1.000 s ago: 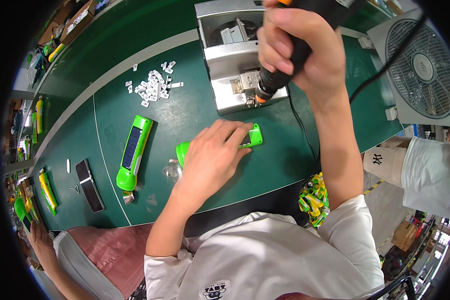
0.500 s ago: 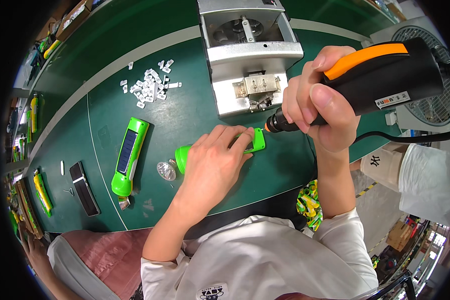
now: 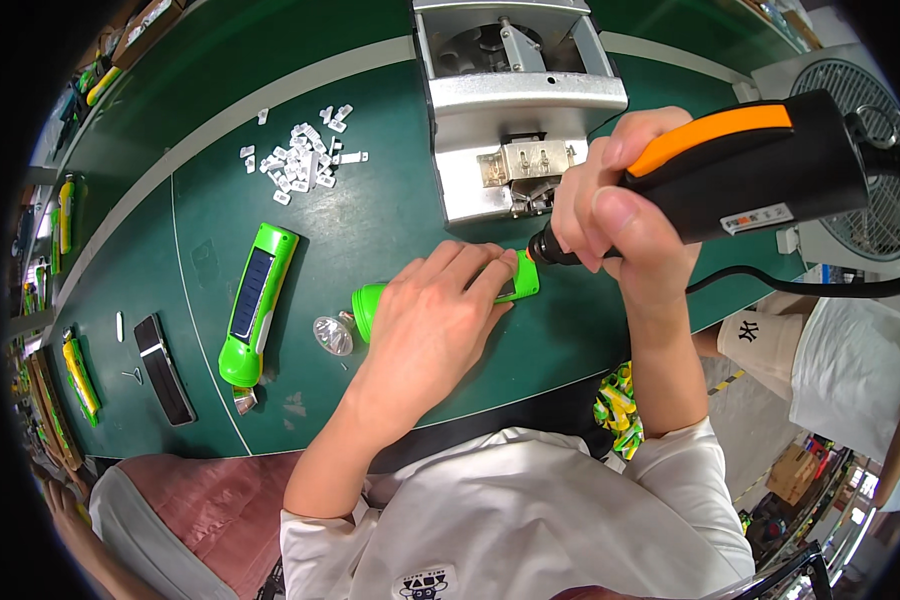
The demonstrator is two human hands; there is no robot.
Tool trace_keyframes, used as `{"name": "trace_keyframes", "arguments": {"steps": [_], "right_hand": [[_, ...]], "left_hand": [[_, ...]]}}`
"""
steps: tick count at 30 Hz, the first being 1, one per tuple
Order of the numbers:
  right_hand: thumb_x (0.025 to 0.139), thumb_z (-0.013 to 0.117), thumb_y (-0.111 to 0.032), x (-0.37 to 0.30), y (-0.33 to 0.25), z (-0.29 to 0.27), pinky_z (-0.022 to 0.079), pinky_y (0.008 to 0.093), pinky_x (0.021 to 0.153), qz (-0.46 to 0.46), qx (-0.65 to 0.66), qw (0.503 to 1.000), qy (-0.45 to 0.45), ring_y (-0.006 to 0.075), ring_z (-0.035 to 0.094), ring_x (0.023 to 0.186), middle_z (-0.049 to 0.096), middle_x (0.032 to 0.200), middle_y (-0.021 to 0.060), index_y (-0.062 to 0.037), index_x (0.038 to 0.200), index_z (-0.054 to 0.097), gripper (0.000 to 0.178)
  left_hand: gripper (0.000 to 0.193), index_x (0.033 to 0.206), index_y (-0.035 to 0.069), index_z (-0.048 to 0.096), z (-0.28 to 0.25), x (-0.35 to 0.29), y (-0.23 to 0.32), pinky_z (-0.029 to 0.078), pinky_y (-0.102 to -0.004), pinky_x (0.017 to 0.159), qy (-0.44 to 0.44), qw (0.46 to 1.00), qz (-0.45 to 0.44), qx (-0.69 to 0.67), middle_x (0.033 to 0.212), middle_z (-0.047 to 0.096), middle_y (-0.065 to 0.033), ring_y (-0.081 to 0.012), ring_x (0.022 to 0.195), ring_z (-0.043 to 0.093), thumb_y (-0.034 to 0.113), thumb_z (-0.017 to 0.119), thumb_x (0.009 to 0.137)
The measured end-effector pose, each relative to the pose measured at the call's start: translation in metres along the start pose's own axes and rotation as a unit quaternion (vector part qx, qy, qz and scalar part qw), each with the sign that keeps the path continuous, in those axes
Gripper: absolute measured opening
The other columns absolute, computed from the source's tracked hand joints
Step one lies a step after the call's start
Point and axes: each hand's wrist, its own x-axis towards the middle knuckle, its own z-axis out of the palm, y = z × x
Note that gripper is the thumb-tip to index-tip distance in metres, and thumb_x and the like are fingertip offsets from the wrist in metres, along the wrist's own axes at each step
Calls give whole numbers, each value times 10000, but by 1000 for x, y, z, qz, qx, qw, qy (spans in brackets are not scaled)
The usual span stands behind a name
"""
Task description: The person assembles flashlights along a workbench by fitting components onto each flashlight body and fastening them with an electric screwdriver.
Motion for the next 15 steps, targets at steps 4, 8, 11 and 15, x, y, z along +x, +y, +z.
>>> {"name": "trace_keyframes", "arguments": {"steps": [4, 8, 11, 15], "right_hand": [[906, 636, -7, -3, 8, 2, 393, 279, 416, -38, -97, 994, -46, 113, 415, 430, 483, 634, 47, -61, 1045, 426, 258], [919, 654, -27, -6, 14, -1, 390, 275, 419, -37, -63, 996, -58, 110, 427, 444, 494, 654, 42, -65, 1042, 429, 259], [921, 673, -43, -8, 14, -3, 389, 265, 424, -35, -37, 998, -46, 105, 427, 447, 493, 646, 35, -64, 1034, 437, 262], [795, 729, -119, -12, 0, 9, 389, 244, 505, 16, -87, 996, 22, 108, 491, 527, 555, 633, 18, -57, 644, 571, 227]], "left_hand": [[312, 1034, 19, 666, -6, 1, 3, 546, -403, 784, -12, 1000, -8, 2, 1042, 678, -77, -283, 945, 641, 81, 794, 757], [301, 1024, 12, 659, -3, 2, 2, 537, -417, 793, -11, 1000, -3, -12, 1025, 676, -84, -296, 945, 635, 75, 790, 761], [318, 1033, 3, 656, -2, 4, 3, 528, -431, 798, 7, 1000, 3, -12, 1014, 673, -101, -312, 956, 629, 97, 796, 764], [334, 1022, 0, 653, -4, 10, -1, 527, -446, 777, -27, 1000, -10, 4, 931, 669, -123, -329, 914, 640, 166, 808, 777]]}}
